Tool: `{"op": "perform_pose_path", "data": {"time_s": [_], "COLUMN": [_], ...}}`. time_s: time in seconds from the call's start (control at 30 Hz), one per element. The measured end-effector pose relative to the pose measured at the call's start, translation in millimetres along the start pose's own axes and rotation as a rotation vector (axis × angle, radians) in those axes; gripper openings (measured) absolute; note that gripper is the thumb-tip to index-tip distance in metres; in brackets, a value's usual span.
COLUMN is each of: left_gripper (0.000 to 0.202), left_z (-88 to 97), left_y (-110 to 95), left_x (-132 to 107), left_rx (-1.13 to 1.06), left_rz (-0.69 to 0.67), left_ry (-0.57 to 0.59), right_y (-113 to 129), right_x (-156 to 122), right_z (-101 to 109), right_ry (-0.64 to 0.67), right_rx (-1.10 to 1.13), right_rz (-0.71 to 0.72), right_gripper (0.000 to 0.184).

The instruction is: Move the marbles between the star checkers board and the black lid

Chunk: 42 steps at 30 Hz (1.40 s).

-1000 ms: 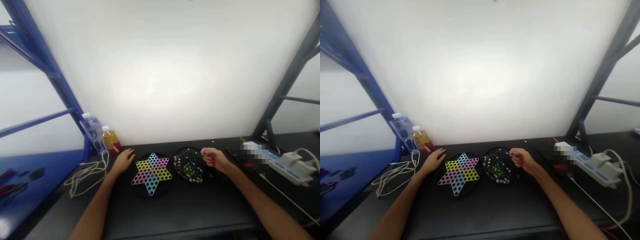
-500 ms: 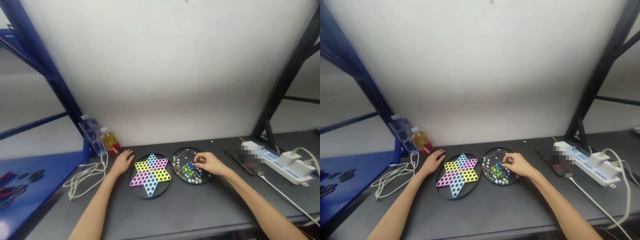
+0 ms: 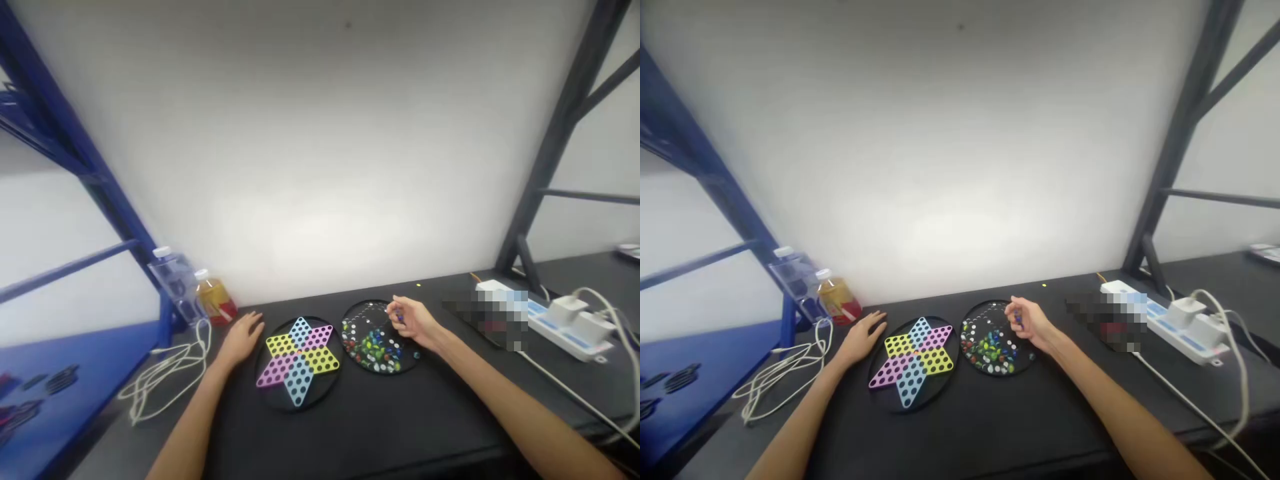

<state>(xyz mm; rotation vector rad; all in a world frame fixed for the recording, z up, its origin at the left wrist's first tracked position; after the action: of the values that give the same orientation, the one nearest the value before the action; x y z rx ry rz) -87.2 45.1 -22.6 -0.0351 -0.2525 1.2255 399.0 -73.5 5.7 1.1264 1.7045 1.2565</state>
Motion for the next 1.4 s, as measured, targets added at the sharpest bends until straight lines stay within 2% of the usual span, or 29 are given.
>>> {"op": "perform_pose_path", "data": {"time_s": [0.07, 0.17, 0.23, 0.3, 0.47, 0.63, 0.8, 0.97, 1.07, 1.23, 1.4], "left_gripper": [0.059, 0.058, 0.057, 0.057, 0.056, 0.057, 0.058, 0.06, 0.059, 0.057, 0.057], "left_z": [0.6, 2.0, 2.7, 3.0, 2.9, 2.8, 4.0, 3.5, 2.1, 0.0, -0.8], "left_y": [-0.9, -2.9, -4.2, -5.4, -7.0, -7.9, -9.6, -9.8, -8.6, -6.6, -5.7], "left_x": [0.2, -0.2, -0.5, -0.7, -0.7, -0.9, -1.6, -1.3, -0.6, 0.8, 2.0], "left_rx": [0.0, -0.012, -0.025, -0.032, -0.033, -0.018, -0.012, -0.011, -0.008, -0.01, -0.014], "left_rz": [0.002, -0.01, -0.007, -0.004, 0.003, -0.004, 0.005, -0.006, -0.007, -0.004, -0.005], "left_ry": [0.007, -0.003, -0.007, -0.001, -0.004, 0.0, 0.0, 0.007, -0.004, -0.003, -0.001], "right_y": [-1.4, 1.5, 4.9, 6.6, 3.2, 7.0, 8.8, -3.1, -6.1, -3.8, 0.7], "right_x": [3.7, 1.9, -3.0, -7.3, -7.8, -12.7, -19.6, -15.5, -12.7, -5.8, -4.9], "right_z": [-4.3, -12.0, -17.6, -21.6, -24.4, -13.9, -2.4, -4.7, -2.8, 13.3, 33.0], "right_ry": [-0.075, -0.185, -0.196, -0.179, -0.155, -0.11, -0.176, -0.135, -0.162, -0.251, -0.238], "right_rx": [-0.092, -0.542, -0.84, -1.0, -1.089, -1.188, -1.256, -1.35, -1.256, -0.577, -0.031], "right_rz": [-0.008, 0.088, 0.156, 0.173, 0.118, 0.079, 0.019, 0.025, 0.031, 0.018, 0.004], "right_gripper": [0.041, 0.04, 0.036, 0.033, 0.027, 0.014, 0.022, 0.02, 0.017, 0.026, 0.03]}}
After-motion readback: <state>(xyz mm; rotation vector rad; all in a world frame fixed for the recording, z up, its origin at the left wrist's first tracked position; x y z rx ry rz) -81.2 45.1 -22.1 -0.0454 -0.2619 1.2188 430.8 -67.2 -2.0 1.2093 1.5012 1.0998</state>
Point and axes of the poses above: each hand's wrist, its own x-axis towards the middle knuckle, its own z-axis out of the back of the hand, y = z × x, the point moved 2 cm from there along x, towards the middle knuckle, and after that the axes turned 10 degrees about y, right-handed, at the moved point
